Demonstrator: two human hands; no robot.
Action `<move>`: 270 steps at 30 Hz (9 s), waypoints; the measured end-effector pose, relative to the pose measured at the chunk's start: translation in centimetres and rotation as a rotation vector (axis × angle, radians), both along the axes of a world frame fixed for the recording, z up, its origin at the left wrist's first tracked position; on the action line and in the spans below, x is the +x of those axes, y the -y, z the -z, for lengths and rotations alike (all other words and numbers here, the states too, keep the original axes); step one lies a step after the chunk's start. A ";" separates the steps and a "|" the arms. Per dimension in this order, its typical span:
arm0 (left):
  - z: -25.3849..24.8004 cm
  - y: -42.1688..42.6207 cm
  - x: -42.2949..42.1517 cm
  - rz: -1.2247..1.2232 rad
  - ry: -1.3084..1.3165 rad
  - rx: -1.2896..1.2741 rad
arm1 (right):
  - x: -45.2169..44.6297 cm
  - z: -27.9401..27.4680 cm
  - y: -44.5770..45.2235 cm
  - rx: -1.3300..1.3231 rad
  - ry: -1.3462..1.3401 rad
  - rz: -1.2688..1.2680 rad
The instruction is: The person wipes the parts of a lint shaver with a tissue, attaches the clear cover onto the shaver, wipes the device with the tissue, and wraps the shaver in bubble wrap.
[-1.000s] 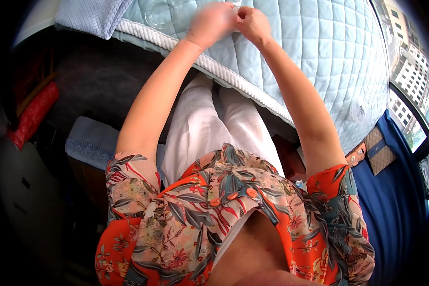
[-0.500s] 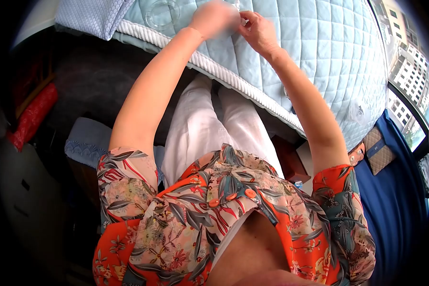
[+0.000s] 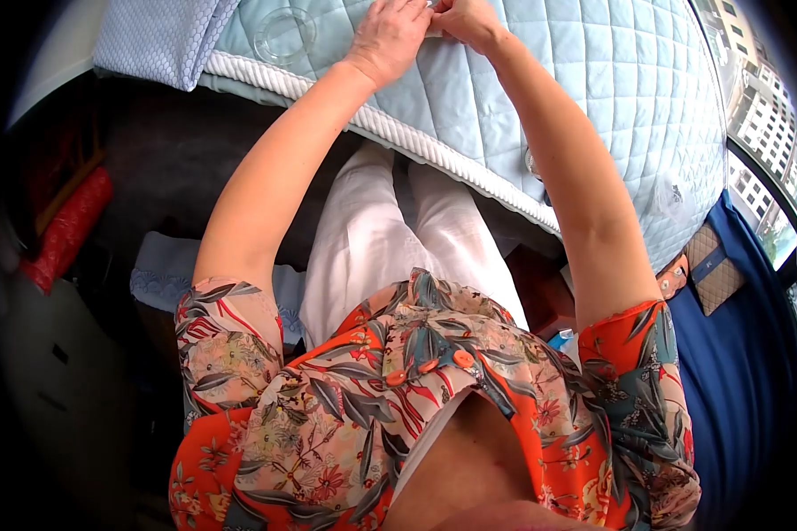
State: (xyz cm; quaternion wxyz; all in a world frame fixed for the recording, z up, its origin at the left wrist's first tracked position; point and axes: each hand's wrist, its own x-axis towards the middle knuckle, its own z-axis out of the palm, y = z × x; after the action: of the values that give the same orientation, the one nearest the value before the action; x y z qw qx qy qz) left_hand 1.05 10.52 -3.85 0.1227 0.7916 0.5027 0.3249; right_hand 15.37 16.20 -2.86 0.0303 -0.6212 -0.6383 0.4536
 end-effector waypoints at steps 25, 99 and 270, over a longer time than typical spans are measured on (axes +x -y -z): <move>4.1 14.5 -1.4 0.060 -0.084 -0.061 | 5.2 0.6 15.6 -0.155 -0.229 0.329; 5.4 19.8 -8.5 -0.035 0.415 -1.193 | 13.6 -0.5 24.1 -0.453 -0.063 0.652; -12.1 11.7 -0.9 0.367 0.995 -1.124 | 6.4 -11.6 20.1 0.183 -0.350 0.341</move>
State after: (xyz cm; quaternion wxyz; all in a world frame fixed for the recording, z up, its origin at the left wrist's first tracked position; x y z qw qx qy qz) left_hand 0.16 -1.19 8.30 0.7695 0.4418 0.3387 0.3130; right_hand 21.73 -3.92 8.75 0.2725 -0.6264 -0.5478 0.4830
